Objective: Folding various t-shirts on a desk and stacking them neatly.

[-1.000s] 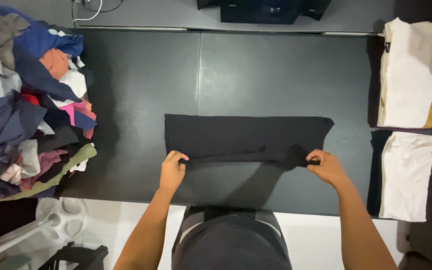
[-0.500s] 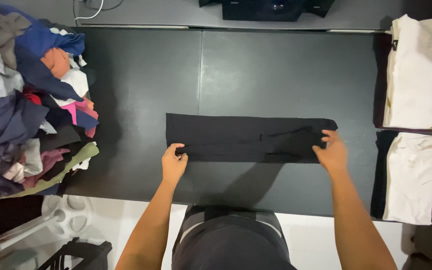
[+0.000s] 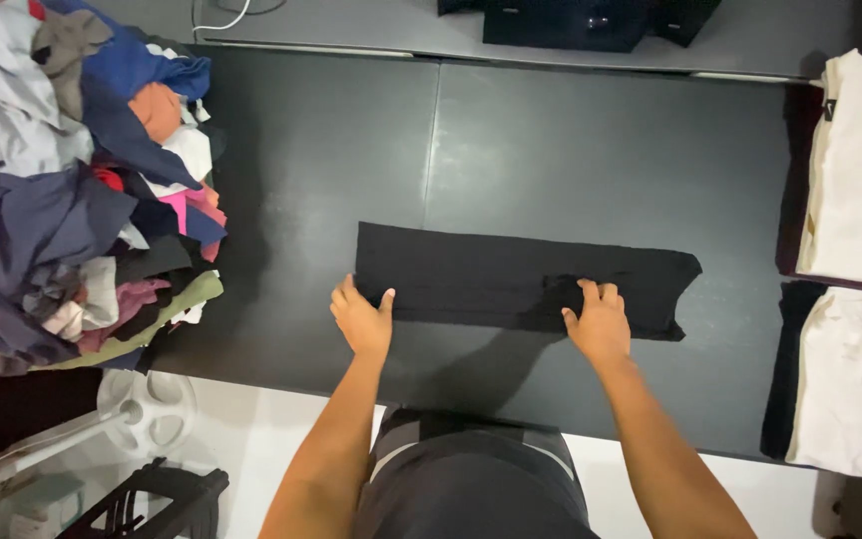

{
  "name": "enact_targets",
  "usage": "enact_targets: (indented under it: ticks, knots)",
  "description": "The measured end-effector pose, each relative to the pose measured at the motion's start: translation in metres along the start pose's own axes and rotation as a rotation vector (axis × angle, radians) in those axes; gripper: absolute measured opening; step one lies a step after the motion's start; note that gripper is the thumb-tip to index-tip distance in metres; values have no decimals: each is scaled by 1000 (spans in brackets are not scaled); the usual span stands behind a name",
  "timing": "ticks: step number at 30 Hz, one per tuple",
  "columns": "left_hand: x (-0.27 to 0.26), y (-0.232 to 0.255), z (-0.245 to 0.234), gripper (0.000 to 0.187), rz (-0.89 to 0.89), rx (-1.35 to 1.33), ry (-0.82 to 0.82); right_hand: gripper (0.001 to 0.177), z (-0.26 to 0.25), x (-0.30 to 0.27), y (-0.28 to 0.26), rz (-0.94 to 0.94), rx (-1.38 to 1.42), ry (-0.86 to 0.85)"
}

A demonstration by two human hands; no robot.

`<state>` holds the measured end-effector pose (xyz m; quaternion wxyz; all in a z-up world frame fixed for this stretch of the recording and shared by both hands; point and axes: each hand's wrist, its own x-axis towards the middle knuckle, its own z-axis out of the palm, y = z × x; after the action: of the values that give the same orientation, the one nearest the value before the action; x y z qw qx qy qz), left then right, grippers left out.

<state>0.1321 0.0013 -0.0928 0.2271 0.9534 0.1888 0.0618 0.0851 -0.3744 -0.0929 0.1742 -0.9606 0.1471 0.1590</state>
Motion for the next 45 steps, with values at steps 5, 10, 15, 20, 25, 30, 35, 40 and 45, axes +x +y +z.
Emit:
enact_targets:
  ticks: [5,10,15,20,25,30,35,40,45]
  knots:
    - [1,-42,41,50,-88,24,-127,74,-11,-2,-7,19,3,-68]
    - [18,-43,27,42,-162,-178,-345,79,-11,2,-1,53,-5,-133]
    - [34,2,-39,88,-185,-986,-575,74,-9,2,27,-27,78,82]
    - [37,12,-62,90,-125,-867,-599,84,-8,21,68,-138,-52,138]
    - [-1,110,-119,92,-18,-665,-441,86,-18,34,97,-193,-30,-4]
    - [-82,213,-93,92,468,-299,-113,60,-59,18,116,-87,404,136]
    - [-159,323,-18,91,534,-376,-261,53,-78,17,156,150,989,-172]
    - [-197,368,75,88,508,-296,-530,61,-83,33,169,293,1454,-450]
    - [-205,374,101,84,491,-153,-790,72,-54,53,178,410,1384,-476]
